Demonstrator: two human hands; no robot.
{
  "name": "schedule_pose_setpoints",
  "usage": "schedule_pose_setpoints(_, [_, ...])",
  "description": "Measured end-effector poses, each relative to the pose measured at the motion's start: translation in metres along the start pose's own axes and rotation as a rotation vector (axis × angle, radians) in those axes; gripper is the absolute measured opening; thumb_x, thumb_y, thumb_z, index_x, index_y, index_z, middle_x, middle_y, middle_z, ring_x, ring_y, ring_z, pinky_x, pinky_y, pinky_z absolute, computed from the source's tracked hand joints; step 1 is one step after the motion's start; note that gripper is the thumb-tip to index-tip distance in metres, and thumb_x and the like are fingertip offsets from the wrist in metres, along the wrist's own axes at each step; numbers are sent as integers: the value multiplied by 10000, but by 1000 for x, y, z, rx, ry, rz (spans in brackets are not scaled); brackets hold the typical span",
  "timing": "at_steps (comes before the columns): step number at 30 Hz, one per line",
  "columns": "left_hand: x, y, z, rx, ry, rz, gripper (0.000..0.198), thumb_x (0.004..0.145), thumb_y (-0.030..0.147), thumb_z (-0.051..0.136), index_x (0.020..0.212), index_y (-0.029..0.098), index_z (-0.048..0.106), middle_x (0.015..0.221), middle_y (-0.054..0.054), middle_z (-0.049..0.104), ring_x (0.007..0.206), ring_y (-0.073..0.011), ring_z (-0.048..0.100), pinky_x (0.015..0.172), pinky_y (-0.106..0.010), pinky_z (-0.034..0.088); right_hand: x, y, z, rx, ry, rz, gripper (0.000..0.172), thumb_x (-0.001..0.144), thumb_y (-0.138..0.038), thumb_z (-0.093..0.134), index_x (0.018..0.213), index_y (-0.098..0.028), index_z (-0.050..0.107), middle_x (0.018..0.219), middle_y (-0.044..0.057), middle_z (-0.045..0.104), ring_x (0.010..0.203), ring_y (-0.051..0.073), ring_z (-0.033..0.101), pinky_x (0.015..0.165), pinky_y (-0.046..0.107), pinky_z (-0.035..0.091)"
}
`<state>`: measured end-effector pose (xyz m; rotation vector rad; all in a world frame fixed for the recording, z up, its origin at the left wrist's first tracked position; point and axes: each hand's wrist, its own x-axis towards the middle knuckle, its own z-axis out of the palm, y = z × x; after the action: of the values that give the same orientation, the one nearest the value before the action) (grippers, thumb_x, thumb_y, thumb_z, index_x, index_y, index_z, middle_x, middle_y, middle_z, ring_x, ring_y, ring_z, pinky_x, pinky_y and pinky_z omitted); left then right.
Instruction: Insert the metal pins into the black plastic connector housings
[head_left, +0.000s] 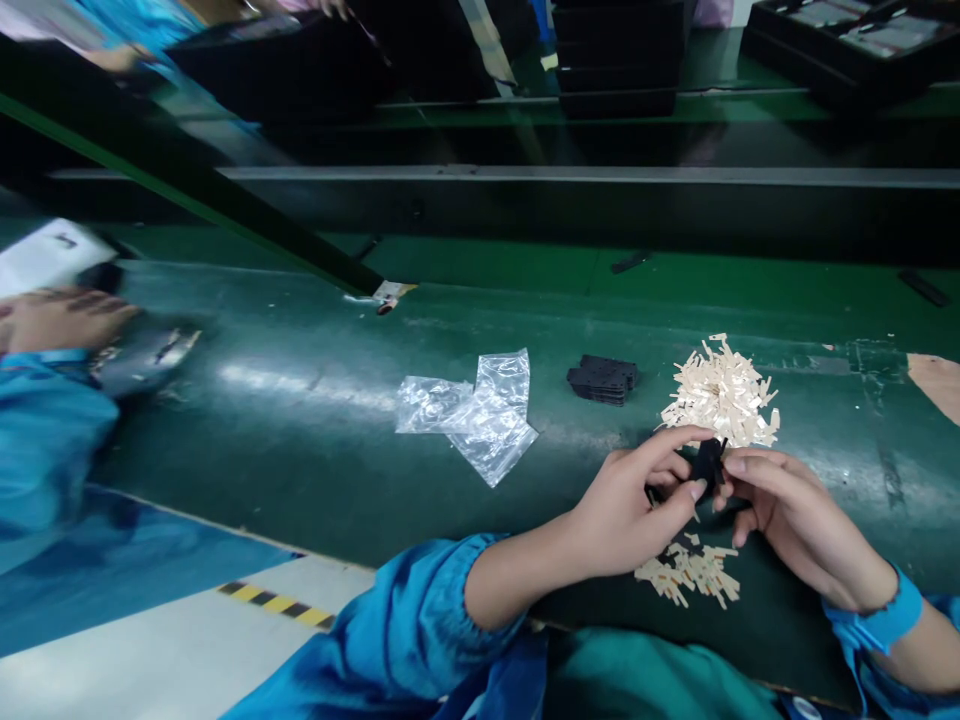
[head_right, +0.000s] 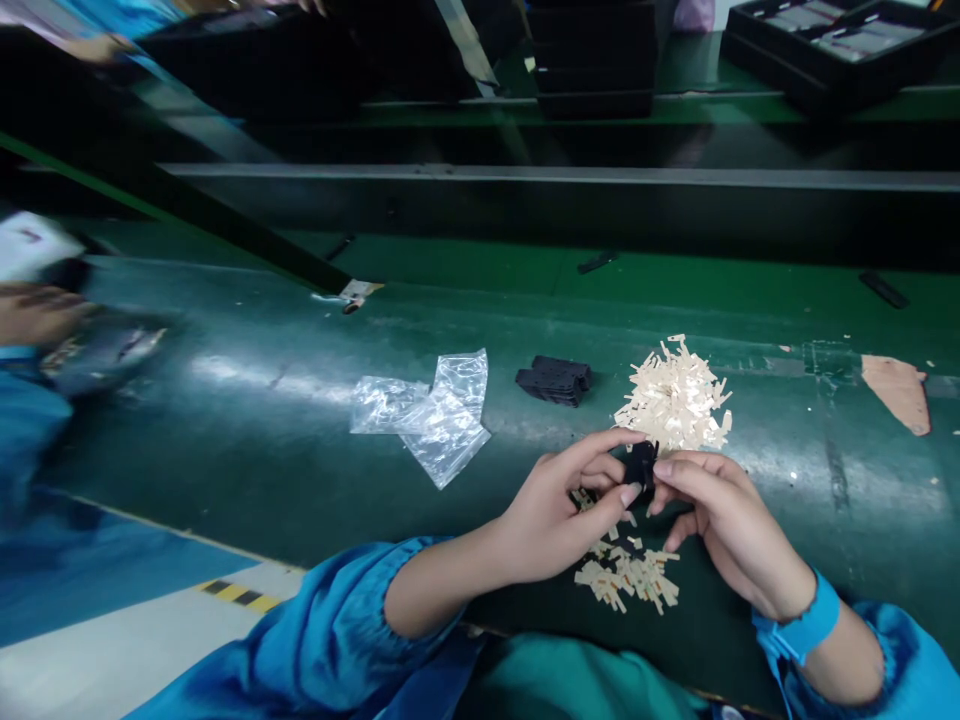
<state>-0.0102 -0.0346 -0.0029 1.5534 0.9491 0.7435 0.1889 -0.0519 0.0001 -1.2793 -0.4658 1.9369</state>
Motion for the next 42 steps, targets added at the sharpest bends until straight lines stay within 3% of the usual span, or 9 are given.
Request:
schedule_pose_setpoints(13, [-1,2,3,9,-15,4,452,917,189,586,1369,165,591,821,-44,724,681,-153,710,688,-285,628,2,5,-2,42,-38,27,210,722,-370,904,768,-192,802,762,32,669,728,182,639,521,261,632])
schedule_pose_setpoints(27, [0,8,1,-107,-46,-131,512,892,166,606,1402,183,568,793,-4,666,651,-130,697,612,-224,576,-1,3,1,-310,104,-212,271,757,-440,868,741,-176,805,729,51,714,594,141,601,520,244,525])
schedule_pose_setpoints(34, [1,8,0,-192,-65,-202,505,902,187,628,1403,188,561,798,3,656,674,-141,723,607,-222,564,-3,1,1,-467,193,-311,212,756,-401,840,726,-194,806,689,38,715,575,149,568,530,274,472])
schedule_pose_setpoints(42, [1,10,1,-187,-65,-212,518,899,208,649,1410,186,565,771,3,660,666,-147,717,579,-218,566,0,1,-1,-335,131,-190,222,734,-399,850,715,-184,801,676,35,680,559,143,554,465,242,460])
